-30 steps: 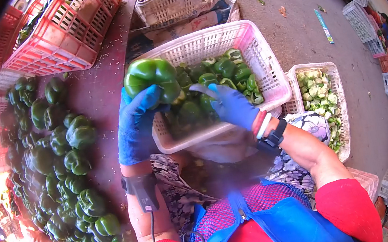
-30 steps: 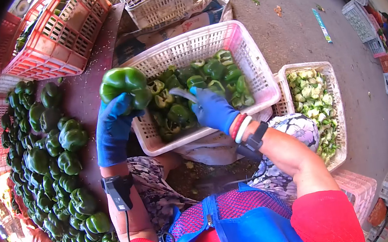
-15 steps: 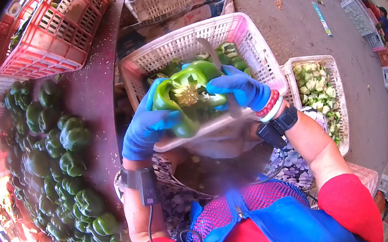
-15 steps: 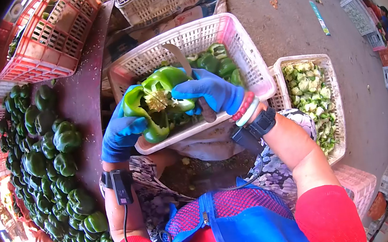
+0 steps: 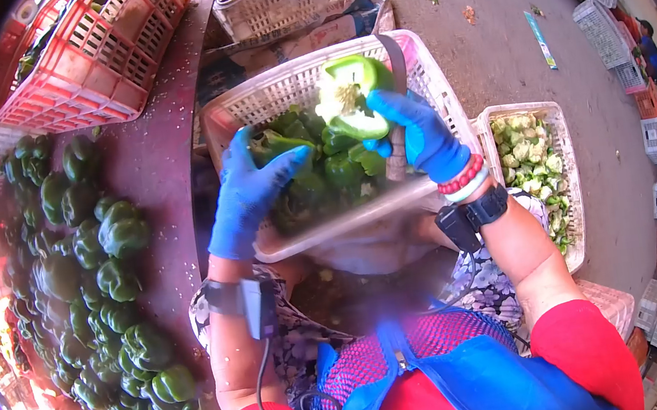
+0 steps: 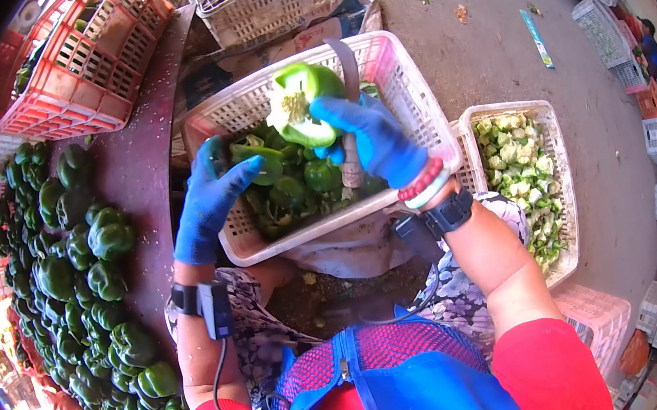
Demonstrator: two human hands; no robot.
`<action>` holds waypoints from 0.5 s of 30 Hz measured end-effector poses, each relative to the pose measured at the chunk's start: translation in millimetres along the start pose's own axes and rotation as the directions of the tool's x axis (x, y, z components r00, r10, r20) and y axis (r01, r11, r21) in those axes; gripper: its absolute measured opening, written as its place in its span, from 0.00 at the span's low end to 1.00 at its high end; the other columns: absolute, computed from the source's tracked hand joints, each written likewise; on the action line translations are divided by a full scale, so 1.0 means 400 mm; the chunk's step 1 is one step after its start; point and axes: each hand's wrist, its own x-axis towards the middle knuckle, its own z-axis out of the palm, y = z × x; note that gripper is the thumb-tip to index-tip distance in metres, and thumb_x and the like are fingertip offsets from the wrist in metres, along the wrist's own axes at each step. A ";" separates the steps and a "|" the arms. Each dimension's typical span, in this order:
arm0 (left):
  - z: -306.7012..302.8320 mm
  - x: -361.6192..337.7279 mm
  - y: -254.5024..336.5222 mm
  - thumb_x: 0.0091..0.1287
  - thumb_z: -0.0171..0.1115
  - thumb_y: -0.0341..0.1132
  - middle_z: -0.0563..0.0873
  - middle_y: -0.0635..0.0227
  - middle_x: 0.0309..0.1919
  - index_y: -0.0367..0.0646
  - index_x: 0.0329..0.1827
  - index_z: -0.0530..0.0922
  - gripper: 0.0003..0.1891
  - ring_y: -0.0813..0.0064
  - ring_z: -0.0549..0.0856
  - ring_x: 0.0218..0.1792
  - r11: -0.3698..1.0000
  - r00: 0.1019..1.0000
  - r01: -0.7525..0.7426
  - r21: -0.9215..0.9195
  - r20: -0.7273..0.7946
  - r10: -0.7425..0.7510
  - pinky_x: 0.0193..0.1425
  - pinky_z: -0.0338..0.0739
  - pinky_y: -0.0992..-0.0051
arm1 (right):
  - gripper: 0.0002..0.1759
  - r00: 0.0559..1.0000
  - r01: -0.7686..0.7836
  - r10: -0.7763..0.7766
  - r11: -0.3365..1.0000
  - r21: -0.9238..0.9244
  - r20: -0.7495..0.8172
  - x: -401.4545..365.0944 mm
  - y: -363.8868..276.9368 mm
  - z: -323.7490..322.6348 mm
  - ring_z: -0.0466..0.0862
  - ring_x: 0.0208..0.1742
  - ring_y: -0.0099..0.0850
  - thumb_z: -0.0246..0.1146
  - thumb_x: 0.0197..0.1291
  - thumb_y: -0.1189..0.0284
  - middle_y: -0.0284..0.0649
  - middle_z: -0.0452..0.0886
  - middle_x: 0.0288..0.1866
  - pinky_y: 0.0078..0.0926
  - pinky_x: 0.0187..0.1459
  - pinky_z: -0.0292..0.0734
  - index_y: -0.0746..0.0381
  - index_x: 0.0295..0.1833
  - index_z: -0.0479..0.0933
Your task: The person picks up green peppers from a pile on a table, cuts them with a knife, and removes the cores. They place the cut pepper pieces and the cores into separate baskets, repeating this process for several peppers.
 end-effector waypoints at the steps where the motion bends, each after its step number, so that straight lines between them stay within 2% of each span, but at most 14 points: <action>1: 0.029 -0.008 0.007 0.69 0.70 0.44 0.85 0.66 0.49 0.35 0.60 0.75 0.25 0.74 0.87 0.43 1.000 0.996 -0.019 -0.019 -0.084 0.018 0.52 0.83 0.72 | 0.23 0.999 0.038 -0.038 0.998 -0.050 -0.014 -0.005 0.005 0.015 0.81 0.30 0.23 0.66 0.66 0.57 0.35 0.85 0.40 0.21 0.30 0.76 0.62 0.58 0.79; 3: 0.047 -0.026 0.075 0.69 0.70 0.44 0.85 0.67 0.45 0.37 0.60 0.75 0.24 0.74 0.86 0.41 0.956 0.997 0.059 -0.287 0.065 -0.042 0.48 0.83 0.71 | 0.21 0.992 0.108 -0.116 0.983 -0.149 -0.048 -0.018 0.010 0.082 0.81 0.29 0.20 0.69 0.64 0.60 0.33 0.85 0.37 0.20 0.30 0.78 0.62 0.56 0.81; 4: 0.050 -0.030 0.096 0.69 0.69 0.44 0.86 0.67 0.43 0.37 0.60 0.75 0.24 0.74 0.86 0.40 0.904 0.988 0.113 -0.413 0.145 -0.057 0.46 0.83 0.70 | 0.25 0.991 0.128 -0.131 0.982 -0.141 -0.014 -0.007 0.055 0.081 0.84 0.33 0.21 0.72 0.61 0.61 0.34 0.86 0.39 0.21 0.35 0.80 0.62 0.60 0.81; 6: 0.059 -0.026 0.086 0.67 0.70 0.45 0.87 0.64 0.38 0.38 0.59 0.75 0.24 0.67 0.88 0.38 0.999 0.996 0.006 -0.044 0.084 -0.003 0.45 0.83 0.65 | 0.27 0.950 0.283 -0.313 0.884 -0.372 -0.020 -0.020 0.088 0.120 0.85 0.35 0.22 0.73 0.60 0.59 0.35 0.87 0.42 0.23 0.39 0.81 0.62 0.61 0.80; 7: 0.063 -0.025 0.081 0.67 0.70 0.45 0.87 0.62 0.36 0.38 0.59 0.75 0.25 0.64 0.88 0.37 0.988 0.998 -0.040 0.150 0.059 0.031 0.44 0.83 0.63 | 0.29 0.917 0.348 -0.398 0.806 -0.478 -0.003 -0.031 0.096 0.131 0.86 0.37 0.22 0.73 0.60 0.59 0.36 0.88 0.43 0.23 0.41 0.82 0.63 0.62 0.80; 8: 0.067 -0.023 0.079 0.63 0.71 0.46 0.87 0.54 0.33 0.38 0.55 0.77 0.25 0.53 0.89 0.36 0.947 0.989 -0.143 0.287 0.008 0.146 0.44 0.82 0.59 | 0.29 0.964 0.212 -0.263 0.834 -0.509 -0.030 -0.045 0.084 0.127 0.86 0.39 0.23 0.74 0.59 0.57 0.37 0.88 0.45 0.24 0.42 0.82 0.63 0.61 0.80; 9: 0.066 -0.025 0.079 0.62 0.71 0.46 0.87 0.52 0.35 0.38 0.55 0.77 0.25 0.51 0.89 0.38 0.924 0.988 -0.151 0.352 0.034 0.148 0.45 0.82 0.59 | 0.30 0.991 0.073 -0.123 0.837 -0.542 -0.057 -0.059 0.072 0.123 0.87 0.41 0.23 0.74 0.59 0.56 0.39 0.88 0.46 0.26 0.43 0.83 0.63 0.61 0.80; 11: 0.063 -0.034 0.085 0.61 0.72 0.46 0.87 0.48 0.38 0.37 0.53 0.78 0.25 0.46 0.88 0.40 0.862 0.986 -0.167 0.478 0.088 0.142 0.46 0.82 0.59 | 0.29 0.994 0.056 -0.099 0.843 -0.535 -0.052 -0.068 0.081 0.125 0.87 0.39 0.24 0.73 0.59 0.55 0.39 0.88 0.44 0.25 0.41 0.83 0.63 0.59 0.81; 12: 0.063 -0.038 0.093 0.61 0.73 0.44 0.89 0.54 0.40 0.36 0.54 0.79 0.25 0.58 0.90 0.42 0.856 0.989 -0.148 0.496 0.098 0.114 0.48 0.82 0.65 | 0.28 0.999 0.002 -0.018 0.921 -0.390 -0.036 -0.068 0.076 0.123 0.86 0.37 0.24 0.72 0.60 0.55 0.39 0.87 0.42 0.25 0.39 0.83 0.63 0.58 0.81; 14: 0.044 -0.038 0.116 0.61 0.74 0.42 0.90 0.58 0.39 0.34 0.55 0.78 0.25 0.67 0.89 0.41 0.985 0.983 -0.112 0.130 0.162 0.090 0.47 0.82 0.68 | 0.26 0.991 -0.131 0.133 0.989 -0.069 0.023 -0.070 0.057 0.120 0.85 0.33 0.25 0.70 0.62 0.54 0.40 0.87 0.39 0.25 0.35 0.83 0.63 0.57 0.82; 15: 0.035 -0.036 0.117 0.62 0.74 0.41 0.90 0.60 0.39 0.33 0.56 0.78 0.25 0.72 0.88 0.40 0.995 0.977 -0.074 -0.064 0.193 0.085 0.47 0.82 0.69 | 0.23 0.988 -0.156 0.156 0.987 0.027 0.000 -0.071 0.055 0.130 0.84 0.29 0.26 0.66 0.65 0.54 0.39 0.86 0.37 0.24 0.29 0.81 0.62 0.53 0.82</action>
